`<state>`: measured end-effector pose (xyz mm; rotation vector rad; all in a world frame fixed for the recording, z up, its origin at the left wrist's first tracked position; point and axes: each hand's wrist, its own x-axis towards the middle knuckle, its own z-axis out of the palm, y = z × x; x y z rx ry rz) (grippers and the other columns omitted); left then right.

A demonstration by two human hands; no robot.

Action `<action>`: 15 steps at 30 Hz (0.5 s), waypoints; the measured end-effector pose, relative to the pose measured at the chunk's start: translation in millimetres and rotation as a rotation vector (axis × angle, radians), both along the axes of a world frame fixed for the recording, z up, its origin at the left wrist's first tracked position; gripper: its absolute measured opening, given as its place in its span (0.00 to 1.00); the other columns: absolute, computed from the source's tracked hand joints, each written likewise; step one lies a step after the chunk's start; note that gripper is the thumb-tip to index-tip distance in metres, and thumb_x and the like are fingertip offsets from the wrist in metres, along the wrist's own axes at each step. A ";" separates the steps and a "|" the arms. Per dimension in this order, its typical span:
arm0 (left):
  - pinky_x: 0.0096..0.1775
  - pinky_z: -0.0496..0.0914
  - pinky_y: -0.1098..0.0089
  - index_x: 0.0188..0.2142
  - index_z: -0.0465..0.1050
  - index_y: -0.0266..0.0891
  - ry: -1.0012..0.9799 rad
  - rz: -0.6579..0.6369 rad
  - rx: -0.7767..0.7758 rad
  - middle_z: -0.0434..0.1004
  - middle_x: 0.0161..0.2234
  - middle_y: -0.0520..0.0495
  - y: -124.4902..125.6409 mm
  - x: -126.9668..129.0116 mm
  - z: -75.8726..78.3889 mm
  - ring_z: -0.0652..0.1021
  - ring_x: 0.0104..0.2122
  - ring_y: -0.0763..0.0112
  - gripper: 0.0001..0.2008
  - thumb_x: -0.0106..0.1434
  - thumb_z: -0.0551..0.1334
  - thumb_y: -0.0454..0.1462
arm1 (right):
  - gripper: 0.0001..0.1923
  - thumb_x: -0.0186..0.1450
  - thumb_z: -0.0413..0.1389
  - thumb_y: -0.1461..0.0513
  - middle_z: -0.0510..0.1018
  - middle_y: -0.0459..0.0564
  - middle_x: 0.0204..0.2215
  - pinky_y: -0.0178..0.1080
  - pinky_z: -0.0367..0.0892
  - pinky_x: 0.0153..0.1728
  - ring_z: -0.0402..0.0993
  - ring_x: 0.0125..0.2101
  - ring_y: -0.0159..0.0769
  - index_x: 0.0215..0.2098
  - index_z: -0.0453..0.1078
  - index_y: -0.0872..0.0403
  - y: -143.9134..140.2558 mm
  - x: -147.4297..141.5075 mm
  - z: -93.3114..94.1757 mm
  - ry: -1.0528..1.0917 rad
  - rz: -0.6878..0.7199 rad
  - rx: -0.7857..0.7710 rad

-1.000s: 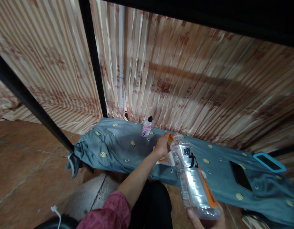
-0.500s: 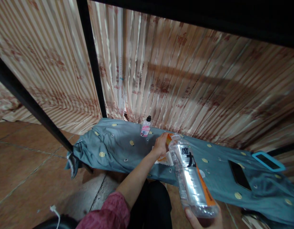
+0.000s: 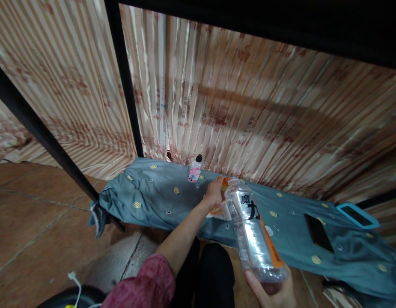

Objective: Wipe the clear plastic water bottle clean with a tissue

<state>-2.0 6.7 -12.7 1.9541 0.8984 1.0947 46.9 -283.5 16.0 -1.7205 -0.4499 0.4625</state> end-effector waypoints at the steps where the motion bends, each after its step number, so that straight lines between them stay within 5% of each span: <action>1: 0.60 0.77 0.54 0.53 0.78 0.40 0.008 0.003 0.001 0.85 0.52 0.42 0.2 0.3 0.2 0.83 0.53 0.52 0.24 0.56 0.70 0.31 | 0.52 0.42 0.76 0.39 0.81 0.52 0.45 0.45 0.79 0.43 0.83 0.42 0.49 0.57 0.64 0.50 0.5 0.2 -0.7 0.009 0.009 0.023; 15: 0.60 0.77 0.54 0.52 0.77 0.41 0.028 0.007 -0.008 0.84 0.53 0.40 1.3 2.5 1.9 0.83 0.54 0.52 0.21 0.59 0.71 0.34 | 0.47 0.42 0.77 0.46 0.81 0.50 0.43 0.44 0.78 0.44 0.82 0.44 0.49 0.54 0.66 0.50 4.8 -3.7 4.8 0.051 0.019 0.107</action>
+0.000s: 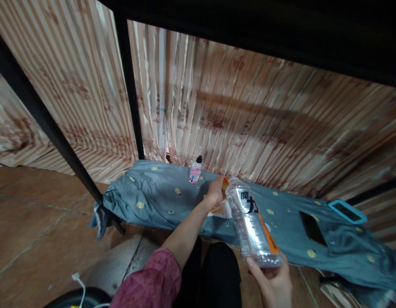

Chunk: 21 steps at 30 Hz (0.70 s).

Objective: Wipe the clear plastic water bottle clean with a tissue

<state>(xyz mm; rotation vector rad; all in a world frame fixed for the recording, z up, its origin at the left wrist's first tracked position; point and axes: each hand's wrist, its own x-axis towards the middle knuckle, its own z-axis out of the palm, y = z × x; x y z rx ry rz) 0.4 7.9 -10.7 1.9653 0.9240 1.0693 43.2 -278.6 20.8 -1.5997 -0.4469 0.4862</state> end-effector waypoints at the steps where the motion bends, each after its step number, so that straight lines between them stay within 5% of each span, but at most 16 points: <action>1: 0.60 0.76 0.54 0.52 0.76 0.41 0.009 0.000 -0.002 0.84 0.53 0.41 0.0 0.7 -0.1 0.83 0.54 0.53 0.21 0.59 0.71 0.34 | 0.47 0.43 0.77 0.45 0.81 0.50 0.42 0.45 0.79 0.44 0.83 0.44 0.49 0.54 0.66 0.50 -0.4 -0.8 1.2 -0.012 0.000 -0.010; 9: 0.61 0.77 0.51 0.54 0.75 0.39 0.044 -0.015 0.015 0.83 0.54 0.38 -4.0 -1.1 2.9 0.82 0.56 0.48 0.25 0.56 0.72 0.32 | 0.43 0.47 0.75 0.43 0.81 0.51 0.43 0.45 0.78 0.46 0.83 0.44 0.50 0.53 0.66 0.51 -3.5 -9.7 2.2 -0.075 0.010 -0.019; 21: 0.59 0.77 0.55 0.52 0.76 0.39 0.041 0.010 0.046 0.84 0.52 0.41 -1.2 -1.3 -0.8 0.83 0.52 0.54 0.20 0.60 0.71 0.36 | 0.51 0.42 0.77 0.43 0.81 0.54 0.46 0.46 0.79 0.45 0.82 0.46 0.53 0.57 0.65 0.51 -1.0 2.5 -17.1 0.008 -0.027 -0.016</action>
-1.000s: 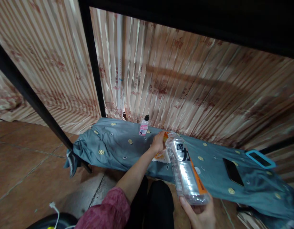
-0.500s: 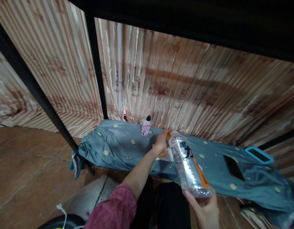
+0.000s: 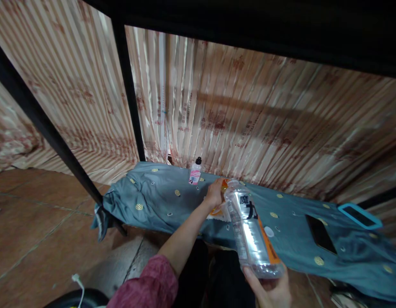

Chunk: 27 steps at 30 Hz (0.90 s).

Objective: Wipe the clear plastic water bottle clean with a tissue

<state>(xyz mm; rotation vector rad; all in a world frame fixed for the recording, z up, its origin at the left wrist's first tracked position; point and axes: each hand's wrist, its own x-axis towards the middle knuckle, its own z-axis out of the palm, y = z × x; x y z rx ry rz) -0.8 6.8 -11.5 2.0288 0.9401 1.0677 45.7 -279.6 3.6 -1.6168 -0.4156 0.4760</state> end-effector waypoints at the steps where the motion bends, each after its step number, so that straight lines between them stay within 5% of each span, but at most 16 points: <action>1: 0.58 0.78 0.55 0.52 0.77 0.39 -0.017 0.005 -0.002 0.85 0.51 0.42 0.9 0.7 -1.8 0.83 0.52 0.54 0.20 0.59 0.71 0.36 | 0.52 0.42 0.77 0.43 0.81 0.54 0.47 0.46 0.79 0.45 0.82 0.46 0.53 0.58 0.65 0.51 0.1 0.9 0.1 0.003 -0.003 0.001; 8: 0.58 0.77 0.54 0.50 0.77 0.39 -0.096 0.050 -0.011 0.84 0.50 0.43 4.6 6.8 -13.5 0.83 0.51 0.56 0.20 0.57 0.70 0.32 | 0.50 0.44 0.75 0.39 0.83 0.53 0.42 0.46 0.80 0.41 0.84 0.42 0.53 0.57 0.67 0.52 -0.4 10.3 4.4 -0.058 0.009 -0.031; 19: 0.55 0.78 0.57 0.48 0.76 0.36 -0.063 0.084 0.019 0.83 0.47 0.41 0.0 3.4 -6.6 0.83 0.49 0.53 0.16 0.60 0.70 0.34 | 0.52 0.44 0.75 0.39 0.82 0.54 0.46 0.46 0.78 0.46 0.83 0.45 0.53 0.59 0.65 0.52 -2.4 22.5 11.5 -0.040 0.105 -0.051; 27: 0.58 0.77 0.54 0.51 0.76 0.37 -0.034 0.077 0.015 0.84 0.50 0.40 0.1 3.3 -7.8 0.83 0.52 0.53 0.18 0.60 0.70 0.34 | 0.53 0.45 0.75 0.40 0.81 0.56 0.50 0.48 0.74 0.51 0.80 0.48 0.53 0.61 0.66 0.53 -2.1 22.6 -1.0 -0.076 0.123 -0.018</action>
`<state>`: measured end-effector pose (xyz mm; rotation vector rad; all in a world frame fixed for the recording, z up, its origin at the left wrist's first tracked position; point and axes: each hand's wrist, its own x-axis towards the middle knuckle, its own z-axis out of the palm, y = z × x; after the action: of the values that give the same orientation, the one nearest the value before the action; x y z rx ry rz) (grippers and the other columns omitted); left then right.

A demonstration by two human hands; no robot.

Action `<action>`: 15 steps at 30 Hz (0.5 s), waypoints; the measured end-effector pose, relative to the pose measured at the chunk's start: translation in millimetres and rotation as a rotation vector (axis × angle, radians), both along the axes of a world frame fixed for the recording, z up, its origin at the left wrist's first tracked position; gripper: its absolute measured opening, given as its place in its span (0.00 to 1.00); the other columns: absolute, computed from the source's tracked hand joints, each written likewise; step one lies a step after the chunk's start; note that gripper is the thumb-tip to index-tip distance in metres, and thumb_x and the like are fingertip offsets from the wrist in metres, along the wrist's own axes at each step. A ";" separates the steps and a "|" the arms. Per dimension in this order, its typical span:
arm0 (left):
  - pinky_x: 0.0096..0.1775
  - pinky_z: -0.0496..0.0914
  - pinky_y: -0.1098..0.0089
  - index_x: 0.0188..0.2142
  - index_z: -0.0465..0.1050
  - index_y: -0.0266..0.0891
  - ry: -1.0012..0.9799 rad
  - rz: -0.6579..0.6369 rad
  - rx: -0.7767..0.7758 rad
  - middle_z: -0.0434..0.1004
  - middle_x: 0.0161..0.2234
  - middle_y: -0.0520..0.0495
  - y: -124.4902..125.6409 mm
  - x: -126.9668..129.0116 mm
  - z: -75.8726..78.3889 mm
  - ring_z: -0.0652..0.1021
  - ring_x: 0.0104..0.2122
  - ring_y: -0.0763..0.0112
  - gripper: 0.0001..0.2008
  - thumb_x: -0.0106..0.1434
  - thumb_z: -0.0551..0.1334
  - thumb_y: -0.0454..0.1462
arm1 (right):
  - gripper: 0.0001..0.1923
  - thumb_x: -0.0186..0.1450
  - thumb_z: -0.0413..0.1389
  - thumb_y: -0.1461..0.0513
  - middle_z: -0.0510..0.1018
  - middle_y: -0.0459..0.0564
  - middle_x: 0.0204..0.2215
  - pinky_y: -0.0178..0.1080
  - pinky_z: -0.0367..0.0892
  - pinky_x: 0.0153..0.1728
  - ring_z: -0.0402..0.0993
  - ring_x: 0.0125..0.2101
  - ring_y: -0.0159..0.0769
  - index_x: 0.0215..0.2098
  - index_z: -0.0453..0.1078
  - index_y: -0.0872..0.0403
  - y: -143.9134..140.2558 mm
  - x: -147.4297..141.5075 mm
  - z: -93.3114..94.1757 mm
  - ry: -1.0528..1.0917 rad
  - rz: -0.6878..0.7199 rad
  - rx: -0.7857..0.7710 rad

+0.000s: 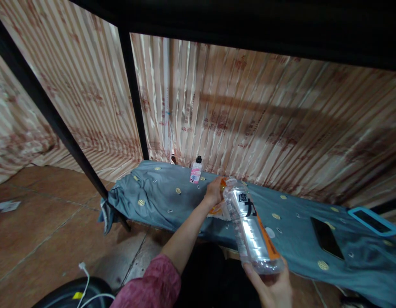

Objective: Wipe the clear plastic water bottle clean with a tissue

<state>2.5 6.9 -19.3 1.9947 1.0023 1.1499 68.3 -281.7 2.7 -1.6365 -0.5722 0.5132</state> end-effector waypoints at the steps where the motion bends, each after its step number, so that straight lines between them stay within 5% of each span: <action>1: 0.58 0.77 0.54 0.51 0.76 0.37 -0.009 -0.001 0.000 0.84 0.50 0.40 -0.1 0.2 0.0 0.83 0.52 0.53 0.19 0.60 0.70 0.34 | 0.53 0.45 0.75 0.40 0.81 0.56 0.51 0.47 0.74 0.50 0.80 0.48 0.53 0.61 0.66 0.52 0.3 -0.3 -1.8 0.004 0.002 0.008; 15: 0.57 0.77 0.54 0.52 0.77 0.40 -0.071 -0.010 -0.069 0.84 0.51 0.40 -15.1 -1.5 12.3 0.83 0.51 0.54 0.16 0.65 0.68 0.36 | 0.49 0.43 0.77 0.44 0.82 0.52 0.46 0.45 0.78 0.45 0.83 0.44 0.50 0.56 0.66 0.51 0.6 -19.3 5.3 0.045 -0.094 0.015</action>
<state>1.0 -8.3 -7.1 1.8897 0.9819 1.1564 49.0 -281.0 8.0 -1.6256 -0.4628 0.4747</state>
